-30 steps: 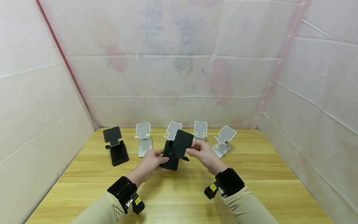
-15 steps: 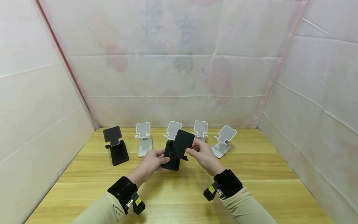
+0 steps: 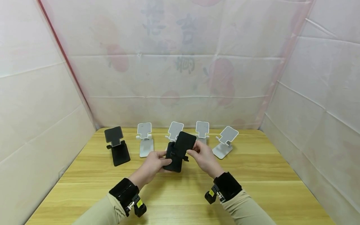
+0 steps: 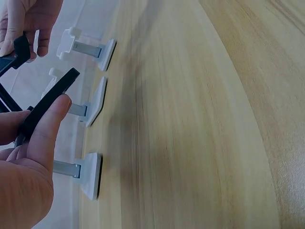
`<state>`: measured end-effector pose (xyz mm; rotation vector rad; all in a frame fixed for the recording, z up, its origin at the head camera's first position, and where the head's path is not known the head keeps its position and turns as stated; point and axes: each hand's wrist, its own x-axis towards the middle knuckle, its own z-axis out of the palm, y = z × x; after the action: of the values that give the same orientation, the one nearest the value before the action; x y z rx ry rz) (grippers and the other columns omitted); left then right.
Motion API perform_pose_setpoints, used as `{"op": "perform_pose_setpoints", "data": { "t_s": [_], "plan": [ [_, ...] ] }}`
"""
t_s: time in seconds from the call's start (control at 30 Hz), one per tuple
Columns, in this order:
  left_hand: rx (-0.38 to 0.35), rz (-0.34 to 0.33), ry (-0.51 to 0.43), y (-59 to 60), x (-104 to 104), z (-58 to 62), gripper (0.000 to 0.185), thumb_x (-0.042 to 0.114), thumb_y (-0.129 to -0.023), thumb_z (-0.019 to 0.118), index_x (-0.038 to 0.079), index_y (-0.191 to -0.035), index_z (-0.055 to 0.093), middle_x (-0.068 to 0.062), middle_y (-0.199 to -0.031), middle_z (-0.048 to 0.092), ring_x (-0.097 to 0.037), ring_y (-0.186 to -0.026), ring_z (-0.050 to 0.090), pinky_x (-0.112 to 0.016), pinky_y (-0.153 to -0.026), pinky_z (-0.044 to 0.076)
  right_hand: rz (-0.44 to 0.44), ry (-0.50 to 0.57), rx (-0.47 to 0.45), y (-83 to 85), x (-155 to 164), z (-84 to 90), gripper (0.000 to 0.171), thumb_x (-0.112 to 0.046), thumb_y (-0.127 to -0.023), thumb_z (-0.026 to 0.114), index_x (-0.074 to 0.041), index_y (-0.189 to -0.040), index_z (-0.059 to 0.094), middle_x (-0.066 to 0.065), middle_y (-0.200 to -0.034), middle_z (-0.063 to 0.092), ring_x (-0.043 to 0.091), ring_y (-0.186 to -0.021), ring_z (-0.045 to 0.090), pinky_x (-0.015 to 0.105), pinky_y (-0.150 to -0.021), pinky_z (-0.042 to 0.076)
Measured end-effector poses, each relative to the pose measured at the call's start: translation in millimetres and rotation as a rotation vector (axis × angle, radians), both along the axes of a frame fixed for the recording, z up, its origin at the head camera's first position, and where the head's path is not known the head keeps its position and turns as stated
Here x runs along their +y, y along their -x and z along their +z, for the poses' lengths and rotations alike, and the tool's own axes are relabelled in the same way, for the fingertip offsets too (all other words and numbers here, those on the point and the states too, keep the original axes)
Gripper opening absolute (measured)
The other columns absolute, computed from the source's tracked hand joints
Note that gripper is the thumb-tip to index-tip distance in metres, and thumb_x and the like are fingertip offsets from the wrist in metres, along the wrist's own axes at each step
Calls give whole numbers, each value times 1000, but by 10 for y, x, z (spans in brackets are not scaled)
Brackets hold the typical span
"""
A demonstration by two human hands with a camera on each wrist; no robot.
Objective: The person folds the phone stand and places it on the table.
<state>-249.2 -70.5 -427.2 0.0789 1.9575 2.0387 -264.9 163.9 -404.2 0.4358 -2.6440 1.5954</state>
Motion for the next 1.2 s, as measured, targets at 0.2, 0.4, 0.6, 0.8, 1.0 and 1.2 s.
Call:
{"op": "perform_pose_setpoints", "data": {
  "t_s": [0.2,0.4,0.6,0.8,1.0,1.2],
  "plan": [
    [5,-7,-3,-15,13,-11,58,-1,-99,61,-9,-152,38,-34,-137,57,-41,-117,66,-47,-87,62,-38,-99,77,-25,-9,-9,12,-14,-99,69,-9,-94,59,3,-92,65,18,-87,59,31,-74,48],
    [8,1,6,-33,35,-15,60,-1,-98,62,-9,-152,38,-33,-133,60,-40,-116,67,-50,-87,62,-49,-140,176,-10,-8,-66,15,-14,-97,71,-10,-91,58,1,-85,65,16,-82,59,29,-71,49],
    [4,9,7,-69,50,-4,57,0,-98,64,-7,-151,43,-30,-131,63,-38,-113,69,-50,-88,61,-49,-151,285,-15,-17,-109,17,-12,-95,73,-11,-87,58,-3,-81,62,14,-77,58,27,-68,49],
    [4,8,4,-76,68,-1,55,-1,-97,64,-6,-149,47,-29,-128,65,-38,-111,69,-50,-87,62,-62,-153,371,-12,-18,-148,17,-10,-93,76,-11,-87,60,-3,-79,62,14,-75,58,26,-62,47],
    [6,10,3,-90,88,7,55,-2,-96,64,-7,-148,46,-30,-126,65,-39,-110,69,-51,-85,62,-96,-191,467,-6,-16,-188,20,-9,-89,79,-12,-86,60,-2,-81,61,15,-76,60,28,-63,48],
    [7,4,-20,-97,101,1,54,-4,-96,63,-7,-148,47,-30,-127,64,-40,-110,69,-51,-85,62,-122,-209,607,10,-21,-226,21,-6,-85,82,-11,-87,61,0,-82,61,16,-75,61,31,-64,51]
  ]
}}
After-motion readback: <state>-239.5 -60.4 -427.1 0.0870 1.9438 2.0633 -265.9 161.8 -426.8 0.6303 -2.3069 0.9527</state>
